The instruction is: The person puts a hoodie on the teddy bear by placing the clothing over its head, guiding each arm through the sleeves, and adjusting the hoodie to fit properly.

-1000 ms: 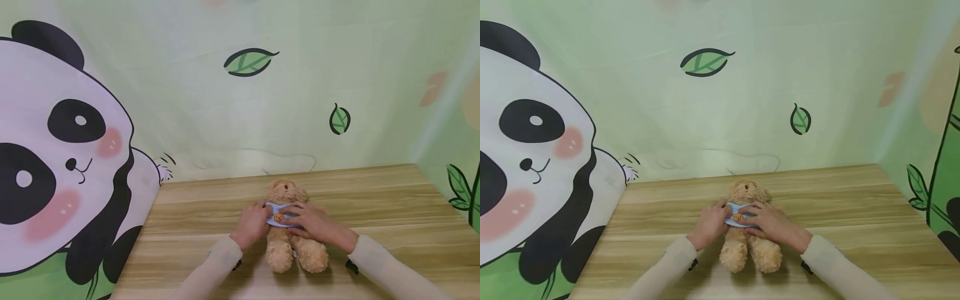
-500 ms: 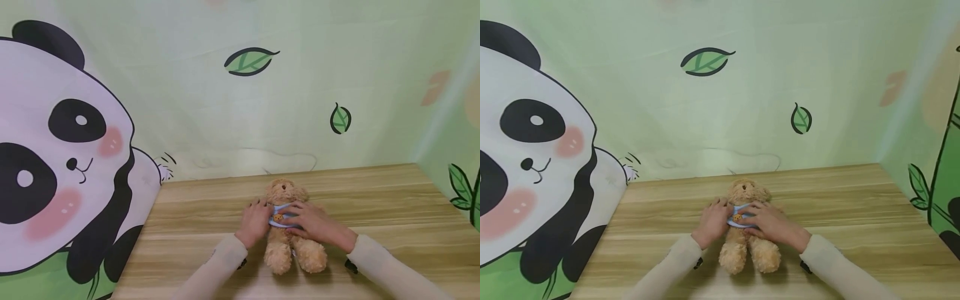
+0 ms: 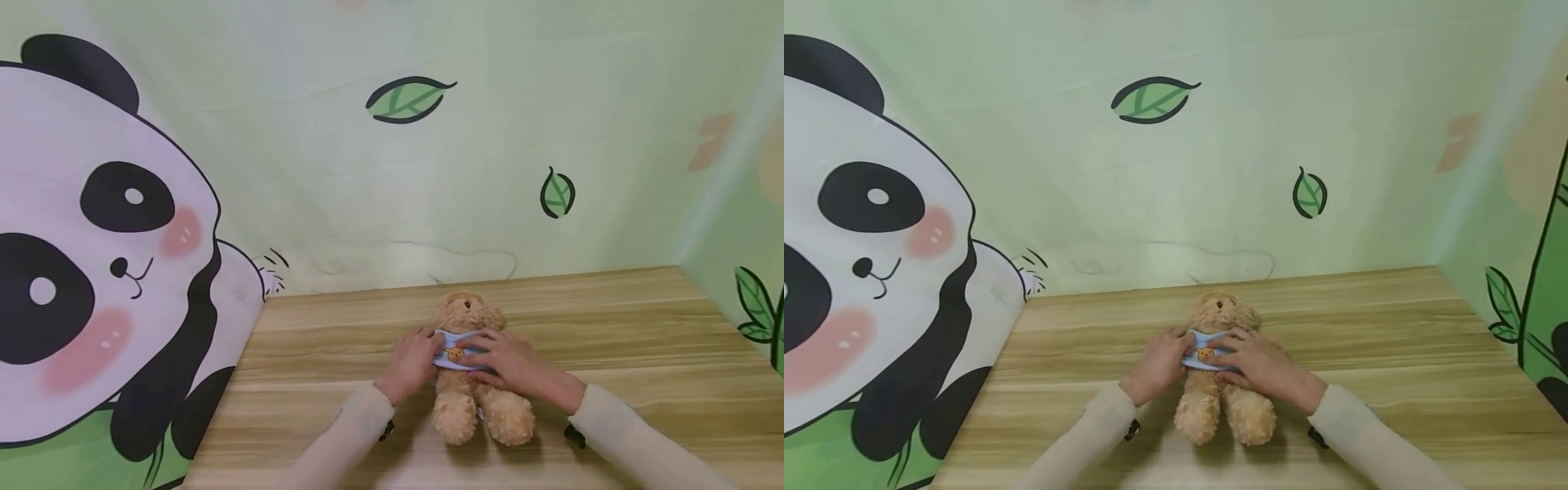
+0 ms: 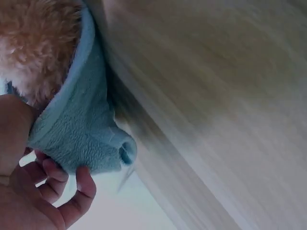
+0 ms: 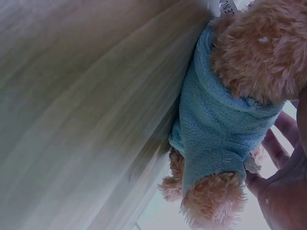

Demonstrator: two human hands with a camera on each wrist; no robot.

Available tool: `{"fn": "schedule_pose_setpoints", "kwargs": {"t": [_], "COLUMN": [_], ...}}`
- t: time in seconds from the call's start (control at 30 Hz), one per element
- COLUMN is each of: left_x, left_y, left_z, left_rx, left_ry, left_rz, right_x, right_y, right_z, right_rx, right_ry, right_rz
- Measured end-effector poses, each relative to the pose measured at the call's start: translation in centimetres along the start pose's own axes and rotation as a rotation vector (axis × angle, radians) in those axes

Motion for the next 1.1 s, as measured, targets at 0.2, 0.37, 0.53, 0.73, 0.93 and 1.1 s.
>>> {"fn": "schedule_pose_setpoints", "kwargs": {"t": [0.2,0.37,0.53,0.73,0.93,1.1], "left_x": [0.4,0.7,0.4,-0.9,-1.4,-1.4], "left_y": [0.3,0.5,0.0,-1.7,-2.8,-3.1], "left_z": [0.5,0.7,0.2,-0.9,-2.4,-4.5], "left_rx": [0.002,-0.06,-0.065,-0.027,-0.126,-0.312], "left_ry": [0.048,0.137,0.06,-0.354,-0.723,-0.724], "left_rz": [0.041,0.13,0.142,0.075,0.022,0.154], "right_x": [-0.2,-0.1,-0.1,-0.3,-0.9,-0.4], "right_y": [-0.1,-0.1,0.0,0.4,1.5,2.4], "right_z": [-0.1,-0.1,0.0,0.1,0.0,0.1], "right_rx": [-0.003,0.015,-0.014,0.004,-0.058,-0.08], "right_ry": [0.005,0.02,-0.002,-0.028,0.021,0.105], "right_rz": [0.002,-0.015,0.022,0.002,0.066,0.093]}}
Point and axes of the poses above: each hand's wrist, its own y-axis towards the middle knuckle, its own x-axis out of the palm, z = x × y, the point moved 6 cm from there along y, towards the middle knuckle, and after that the axes turned 7 degrees about z, right-handed, at the moved point
